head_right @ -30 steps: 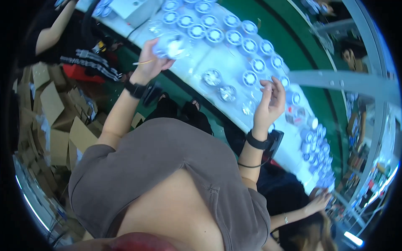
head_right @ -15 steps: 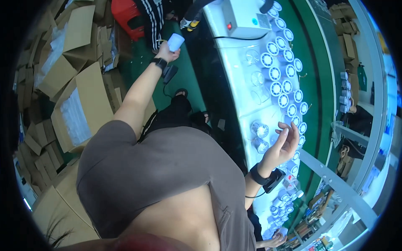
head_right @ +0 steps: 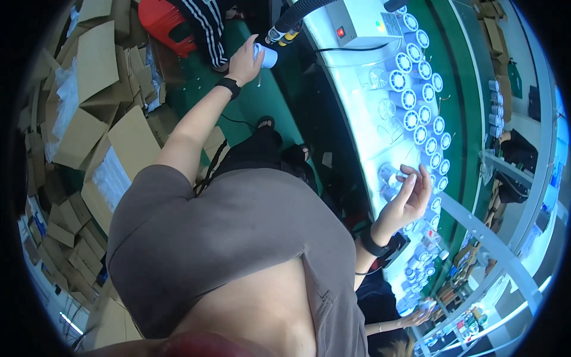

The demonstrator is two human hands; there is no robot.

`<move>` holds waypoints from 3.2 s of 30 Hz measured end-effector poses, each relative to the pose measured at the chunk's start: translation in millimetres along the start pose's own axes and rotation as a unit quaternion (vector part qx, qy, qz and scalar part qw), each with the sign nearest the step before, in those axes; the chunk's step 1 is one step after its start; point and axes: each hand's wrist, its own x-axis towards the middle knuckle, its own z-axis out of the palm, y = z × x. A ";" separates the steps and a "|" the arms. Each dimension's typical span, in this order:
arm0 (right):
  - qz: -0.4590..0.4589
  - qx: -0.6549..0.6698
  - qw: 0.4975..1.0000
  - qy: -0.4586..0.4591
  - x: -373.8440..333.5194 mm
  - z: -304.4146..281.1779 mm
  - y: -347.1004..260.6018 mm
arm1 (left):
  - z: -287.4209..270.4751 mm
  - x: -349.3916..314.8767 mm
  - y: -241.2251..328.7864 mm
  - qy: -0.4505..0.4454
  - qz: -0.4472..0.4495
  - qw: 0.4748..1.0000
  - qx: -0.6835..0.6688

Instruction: The person picks up a plastic bag, removes a plastic cup, and places the bag into a cardboard box. They then pick up a motor and a plastic cup, fit the motor into the cup by hand, and repeat the process.

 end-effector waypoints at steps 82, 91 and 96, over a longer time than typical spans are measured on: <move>0.659 0.543 0.394 -0.339 0.0 377.6 64.9 | -146.1 -216.0 -0.5 0.146 -0.609 0.636 -0.451; 0.594 0.434 0.467 -0.490 -14.7 333.3 87.8 | -143.2 -161.3 7.7 0.053 -0.544 0.573 -0.611; 0.097 0.253 0.815 -0.512 -22.4 243.3 37.1 | -125.5 -104.6 21.4 -0.015 -0.508 0.590 -0.628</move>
